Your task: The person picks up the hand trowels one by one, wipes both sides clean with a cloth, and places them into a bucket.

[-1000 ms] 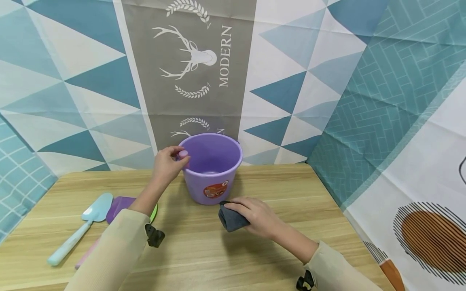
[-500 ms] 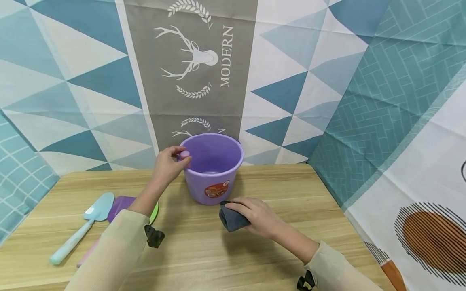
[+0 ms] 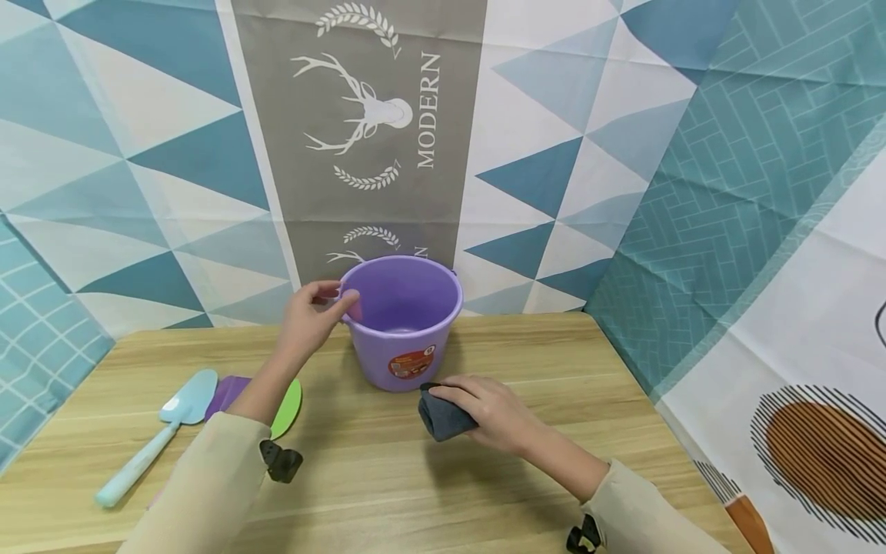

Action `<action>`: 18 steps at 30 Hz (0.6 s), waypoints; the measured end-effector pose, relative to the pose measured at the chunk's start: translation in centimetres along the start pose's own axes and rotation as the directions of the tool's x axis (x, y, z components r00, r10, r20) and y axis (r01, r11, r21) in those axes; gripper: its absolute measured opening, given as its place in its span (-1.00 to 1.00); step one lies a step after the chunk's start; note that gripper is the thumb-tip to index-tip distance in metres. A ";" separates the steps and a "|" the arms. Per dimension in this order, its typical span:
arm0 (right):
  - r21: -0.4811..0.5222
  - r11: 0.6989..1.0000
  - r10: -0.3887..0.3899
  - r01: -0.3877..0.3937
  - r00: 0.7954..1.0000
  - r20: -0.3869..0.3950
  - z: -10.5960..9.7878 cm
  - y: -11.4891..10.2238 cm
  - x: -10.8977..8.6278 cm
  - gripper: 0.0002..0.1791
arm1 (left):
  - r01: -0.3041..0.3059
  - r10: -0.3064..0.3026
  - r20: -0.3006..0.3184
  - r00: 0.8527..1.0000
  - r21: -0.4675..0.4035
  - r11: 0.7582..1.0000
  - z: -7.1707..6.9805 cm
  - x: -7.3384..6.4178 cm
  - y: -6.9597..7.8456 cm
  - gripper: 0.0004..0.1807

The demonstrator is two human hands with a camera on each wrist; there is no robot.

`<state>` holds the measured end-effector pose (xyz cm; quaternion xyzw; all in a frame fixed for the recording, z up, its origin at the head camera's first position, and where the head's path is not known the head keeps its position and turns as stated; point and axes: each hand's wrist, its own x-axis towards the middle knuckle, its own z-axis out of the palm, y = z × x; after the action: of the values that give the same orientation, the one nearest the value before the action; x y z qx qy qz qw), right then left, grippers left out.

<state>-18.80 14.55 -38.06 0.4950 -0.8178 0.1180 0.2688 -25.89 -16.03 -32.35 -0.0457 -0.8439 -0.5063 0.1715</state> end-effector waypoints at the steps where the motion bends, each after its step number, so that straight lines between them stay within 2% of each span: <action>1: 0.002 1.000 0.000 0.000 1.000 0.000 0.0 0.0 0.0 -0.31 | 0.006 -0.006 -0.002 1.000 0.002 1.000 -0.2 -0.1 0.0 -0.35; 8: -0.006 1.000 0.002 -0.002 1.000 -0.001 -0.2 0.1 -0.1 -0.29 | 0.019 -0.019 -0.013 1.000 0.053 0.998 -1.4 -0.8 -0.5 -0.36; 12: -0.009 1.000 0.004 -0.004 1.000 0.004 -0.4 0.0 -0.1 -0.29 | 0.009 -0.008 -0.011 1.000 0.078 0.997 -2.4 -1.6 -0.9 -0.38; 18: -0.023 1.000 -0.001 0.001 1.000 -0.002 -0.4 0.1 -0.2 -0.29 | 0.033 -0.034 0.003 0.999 0.146 0.989 -3.9 -2.9 -1.9 -0.35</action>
<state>-18.66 14.93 -37.79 0.4919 -0.8187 0.1088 0.2754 -22.73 -20.05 -33.27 -0.0202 -0.8797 -0.4460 0.1635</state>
